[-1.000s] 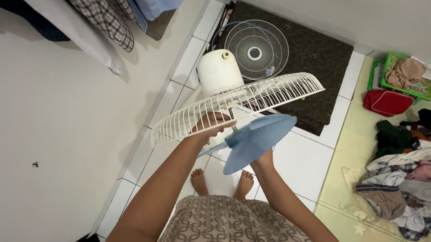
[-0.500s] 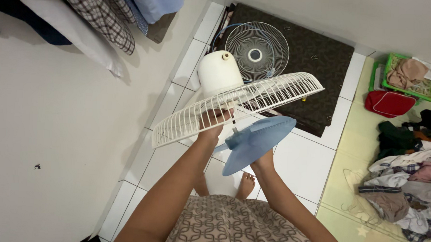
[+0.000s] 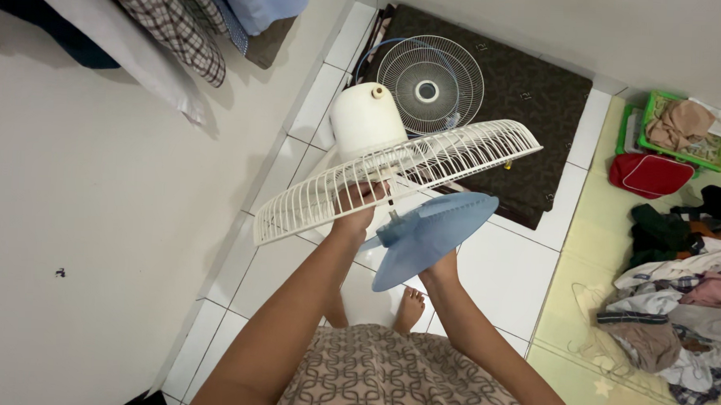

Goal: The person services a standing fan. They wipe the fan grille with a cloth, separate the front grille from the fan head, remove the blue fan blades, reattach the blades to the motor hub, refit the front grille, and tighten the grille fasteners using a screwdriver.

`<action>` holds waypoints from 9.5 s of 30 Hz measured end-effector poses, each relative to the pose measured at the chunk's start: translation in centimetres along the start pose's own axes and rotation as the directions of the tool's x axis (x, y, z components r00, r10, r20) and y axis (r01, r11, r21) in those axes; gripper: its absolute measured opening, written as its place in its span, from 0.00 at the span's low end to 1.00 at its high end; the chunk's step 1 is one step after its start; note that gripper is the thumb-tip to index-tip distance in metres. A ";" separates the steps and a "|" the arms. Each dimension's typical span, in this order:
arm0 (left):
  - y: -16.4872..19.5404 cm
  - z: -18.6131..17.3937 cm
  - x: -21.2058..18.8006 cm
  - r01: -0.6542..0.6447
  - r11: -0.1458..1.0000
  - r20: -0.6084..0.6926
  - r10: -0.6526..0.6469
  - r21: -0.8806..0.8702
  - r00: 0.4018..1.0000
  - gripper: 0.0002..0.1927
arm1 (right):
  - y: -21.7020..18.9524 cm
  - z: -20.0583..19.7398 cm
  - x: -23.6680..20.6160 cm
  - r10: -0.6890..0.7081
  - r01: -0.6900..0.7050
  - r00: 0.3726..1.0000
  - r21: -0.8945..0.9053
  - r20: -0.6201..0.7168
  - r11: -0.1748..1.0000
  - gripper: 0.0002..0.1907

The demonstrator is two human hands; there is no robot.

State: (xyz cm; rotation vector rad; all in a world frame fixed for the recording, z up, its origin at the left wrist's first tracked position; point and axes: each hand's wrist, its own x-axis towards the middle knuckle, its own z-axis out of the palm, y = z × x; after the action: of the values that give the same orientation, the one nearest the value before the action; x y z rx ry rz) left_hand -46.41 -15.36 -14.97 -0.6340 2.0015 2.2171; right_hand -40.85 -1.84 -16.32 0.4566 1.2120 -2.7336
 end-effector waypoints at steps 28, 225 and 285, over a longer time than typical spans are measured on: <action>1.6 -2.0 0.2 0.133 0.852 0.296 -0.317 0.506 0.901 0.12 | 0.6 -0.4 1.0 0.063 -0.064 0.998 -0.044 -0.026 0.997 0.08; 12.7 -4.3 -12.9 -0.619 -0.072 0.364 0.859 0.782 0.361 0.06 | 0.2 2.5 4.7 0.362 -0.323 0.914 0.211 -0.184 0.922 0.17; 12.7 -4.1 -13.1 -0.584 -0.062 0.336 0.864 0.810 0.375 0.07 | -1.5 2.1 3.1 0.130 -0.120 0.967 0.058 -0.221 0.991 0.14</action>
State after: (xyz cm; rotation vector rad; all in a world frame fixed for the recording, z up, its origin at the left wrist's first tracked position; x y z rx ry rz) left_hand -37.79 -18.42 1.32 0.5479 3.7712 0.6608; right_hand -44.63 -2.33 -14.90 0.8377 1.1264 -2.6614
